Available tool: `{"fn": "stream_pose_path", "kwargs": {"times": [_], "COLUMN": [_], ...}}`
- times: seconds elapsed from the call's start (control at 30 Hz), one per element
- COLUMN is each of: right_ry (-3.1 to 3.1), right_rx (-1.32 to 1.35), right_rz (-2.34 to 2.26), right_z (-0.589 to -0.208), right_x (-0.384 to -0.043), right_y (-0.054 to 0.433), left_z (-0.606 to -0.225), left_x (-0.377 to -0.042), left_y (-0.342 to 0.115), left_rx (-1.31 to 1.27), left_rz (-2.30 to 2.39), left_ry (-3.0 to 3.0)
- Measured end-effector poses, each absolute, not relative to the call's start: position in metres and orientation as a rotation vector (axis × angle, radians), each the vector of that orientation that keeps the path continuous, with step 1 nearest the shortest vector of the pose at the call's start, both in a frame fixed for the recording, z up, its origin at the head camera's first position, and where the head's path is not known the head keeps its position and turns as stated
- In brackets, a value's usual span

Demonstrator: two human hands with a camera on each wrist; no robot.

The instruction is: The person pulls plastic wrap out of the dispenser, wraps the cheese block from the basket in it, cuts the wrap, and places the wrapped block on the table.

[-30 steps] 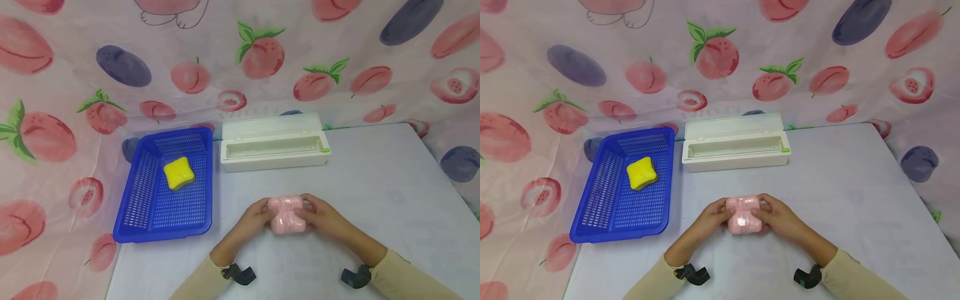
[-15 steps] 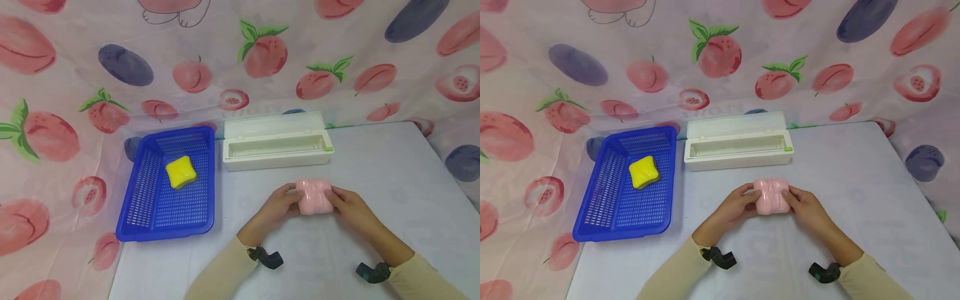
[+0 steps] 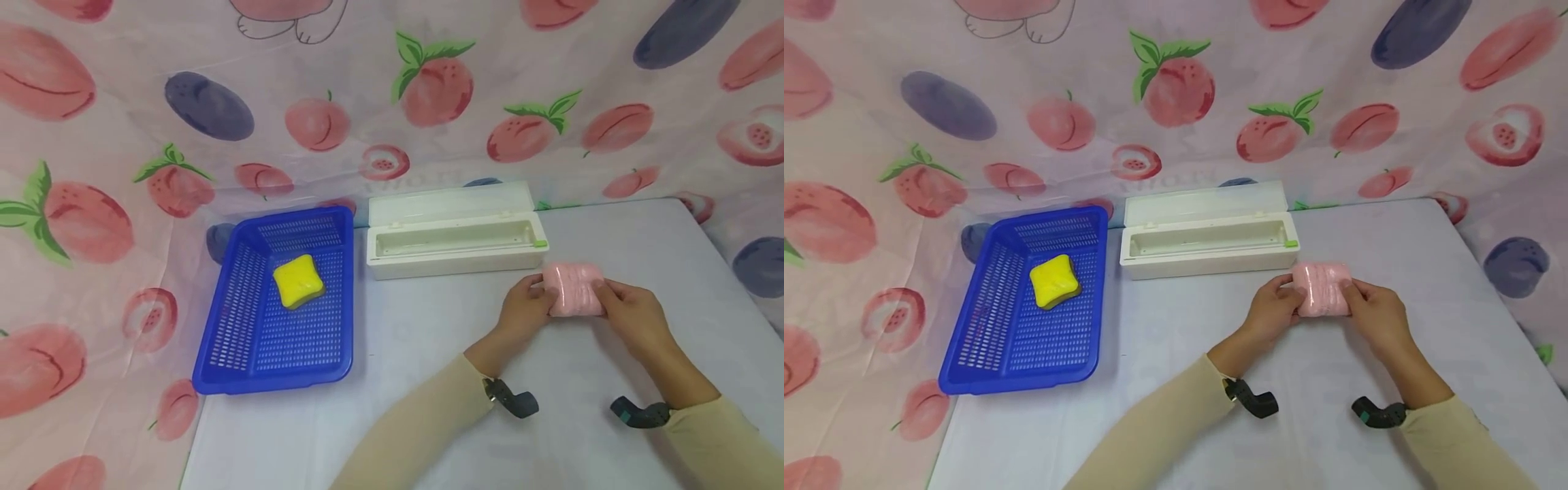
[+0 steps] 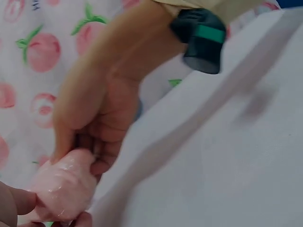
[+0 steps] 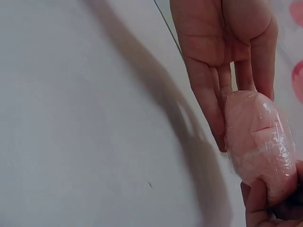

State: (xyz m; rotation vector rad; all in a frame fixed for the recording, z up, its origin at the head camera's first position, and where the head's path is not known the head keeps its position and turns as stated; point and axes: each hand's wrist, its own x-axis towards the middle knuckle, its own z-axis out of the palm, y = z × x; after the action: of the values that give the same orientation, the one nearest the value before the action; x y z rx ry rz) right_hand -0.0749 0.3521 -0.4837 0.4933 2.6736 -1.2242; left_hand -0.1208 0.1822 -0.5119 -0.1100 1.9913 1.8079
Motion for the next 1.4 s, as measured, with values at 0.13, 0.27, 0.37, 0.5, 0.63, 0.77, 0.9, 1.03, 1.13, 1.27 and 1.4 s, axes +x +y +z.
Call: {"fn": "stream_pose_path", "kwargs": {"times": [0.13, 0.27, 0.37, 0.5, 0.63, 0.77, 0.9, 1.03, 1.13, 1.27, 1.4], "right_ry": [2.731, 2.768, 2.769, 2.816, 2.834, 2.776, 2.734, 2.726, 2.725, 2.754, 2.871], "right_rx": [0.565, 0.596, 0.601, 0.567, 0.558, 0.615, 0.628, 0.608, 0.605, 0.587, 0.554], "right_rz": [-1.159, -1.089, -1.059, -0.988, -0.928, -0.907, -0.923, -0.951, -0.94, -0.903, -0.891], "right_z": [-0.488, -0.494, -0.497, -0.499, -0.501, -0.504, -0.505, -0.507, -0.507, -0.506, -0.503], "right_x": [-0.081, -0.082, -0.083, -0.085, -0.086, -0.088, -0.09, -0.092, -0.093, -0.092, -0.09], "right_y": [0.37, 0.383, 0.388, 0.391, 0.394, 0.396, 0.398, 0.397, 0.398, 0.399, 0.398], "left_z": [-0.517, -0.522, -0.524, -0.525, -0.527, -0.527, -0.526, -0.522, -0.521, -0.524, -0.524], "left_x": [-0.121, -0.122, -0.122, -0.122, -0.124, -0.127, -0.132, -0.135, -0.135, -0.133, -0.128], "left_y": [0.203, 0.214, 0.219, 0.221, 0.219, 0.217, 0.216, 0.214, 0.212, 0.21, 0.207], "left_rx": [-0.014, 0.177, 0.23, 0.201, 0.284, 0.368, 0.435, 0.46, 0.471, 0.563, 0.663], "left_rz": [1.633, 1.46, 1.404, 1.39, 1.283, 1.166, 1.068, 1.031, 1.046, 0.974, 0.836], "left_ry": [2.276, 2.477, 2.558, 2.613, 2.716, 2.769, 2.778, 2.767, 2.742, 2.756, 2.76]}}
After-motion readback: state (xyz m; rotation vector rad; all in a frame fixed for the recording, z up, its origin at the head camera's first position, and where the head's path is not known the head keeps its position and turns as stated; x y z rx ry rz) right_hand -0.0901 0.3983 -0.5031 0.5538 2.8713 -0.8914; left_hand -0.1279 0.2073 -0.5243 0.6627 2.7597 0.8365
